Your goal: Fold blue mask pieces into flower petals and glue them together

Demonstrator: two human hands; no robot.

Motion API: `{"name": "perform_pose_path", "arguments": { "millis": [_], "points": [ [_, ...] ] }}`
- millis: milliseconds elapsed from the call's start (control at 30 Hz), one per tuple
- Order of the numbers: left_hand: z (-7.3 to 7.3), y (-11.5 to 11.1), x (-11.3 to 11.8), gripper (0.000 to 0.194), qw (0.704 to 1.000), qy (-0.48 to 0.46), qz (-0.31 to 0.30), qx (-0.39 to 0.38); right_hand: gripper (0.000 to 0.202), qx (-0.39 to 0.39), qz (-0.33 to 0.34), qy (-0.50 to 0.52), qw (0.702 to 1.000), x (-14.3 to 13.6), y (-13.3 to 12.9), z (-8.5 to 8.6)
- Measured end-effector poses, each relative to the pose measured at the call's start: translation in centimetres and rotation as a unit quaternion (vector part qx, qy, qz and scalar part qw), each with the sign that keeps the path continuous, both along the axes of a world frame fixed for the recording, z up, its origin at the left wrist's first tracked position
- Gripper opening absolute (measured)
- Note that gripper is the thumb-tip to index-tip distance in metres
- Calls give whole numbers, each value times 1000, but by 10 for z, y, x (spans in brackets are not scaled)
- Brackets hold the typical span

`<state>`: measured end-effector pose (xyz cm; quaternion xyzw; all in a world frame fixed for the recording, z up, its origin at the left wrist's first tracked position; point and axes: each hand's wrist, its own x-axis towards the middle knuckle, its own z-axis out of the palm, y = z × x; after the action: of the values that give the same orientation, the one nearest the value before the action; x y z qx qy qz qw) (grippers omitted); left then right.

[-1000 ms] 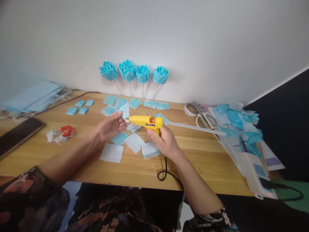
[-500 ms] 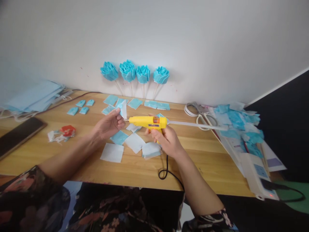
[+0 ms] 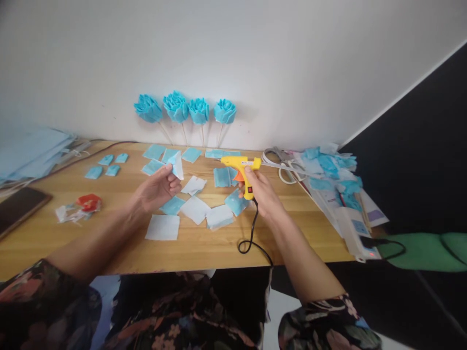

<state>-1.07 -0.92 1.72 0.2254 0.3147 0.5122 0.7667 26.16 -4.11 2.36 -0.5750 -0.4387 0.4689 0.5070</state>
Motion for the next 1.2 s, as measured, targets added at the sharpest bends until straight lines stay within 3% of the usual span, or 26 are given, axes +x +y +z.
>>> {"name": "perform_pose_path", "arguments": {
  "millis": [167, 300, 367, 433, 467, 533, 600, 667, 733, 833, 1000, 1200],
  "points": [
    [0, -2, -1, 35, 1000, -2, -9, 10, 25, -35, -76, 40, 996, 38, -24, -13],
    [1, -4, -1, 33, 999, 9, -18, 28, 24, -50, -100, 25, 993, 62, -38, -29],
    [2, -5, 0, 32, 999, 15, -22, 35, 27, -64, -89, -16, 994, 75, -40, -31],
    [4, -7, 1, 33, 999, 22, -20, 41, 29, -80, -84, -141, 983, 88, -42, -28],
    [4, -7, 1, 33, 999, 26, -19, 44, 31, -86, -91, -239, 963, 94, -43, -25],
    [5, -8, 1, 33, 998, 29, -16, 48, 38, -91, -129, -452, 878, 102, -47, -17],
    [6, -8, 1, 34, 998, 28, -15, 51, 40, -91, -167, -557, 809, 103, -50, -8],
    [6, -8, 1, 35, 998, 26, -14, 54, 41, -68, -168, -569, 802, 96, -52, -2],
    [6, -8, 1, 37, 998, 26, -14, 55, 41, -13, -136, -566, 813, 85, -51, 2],
    [5, -7, 1, 38, 998, 26, -16, 56, 43, 78, -50, -587, 804, 77, -42, 1],
    [1, -6, 0, 39, 997, 27, -26, 62, 73, 55, 46, -594, 801, 88, -23, -6],
    [-3, -6, -1, 34, 987, 86, -58, 119, 71, 93, 137, -590, 790, 77, -1, -4]
  ]
}}
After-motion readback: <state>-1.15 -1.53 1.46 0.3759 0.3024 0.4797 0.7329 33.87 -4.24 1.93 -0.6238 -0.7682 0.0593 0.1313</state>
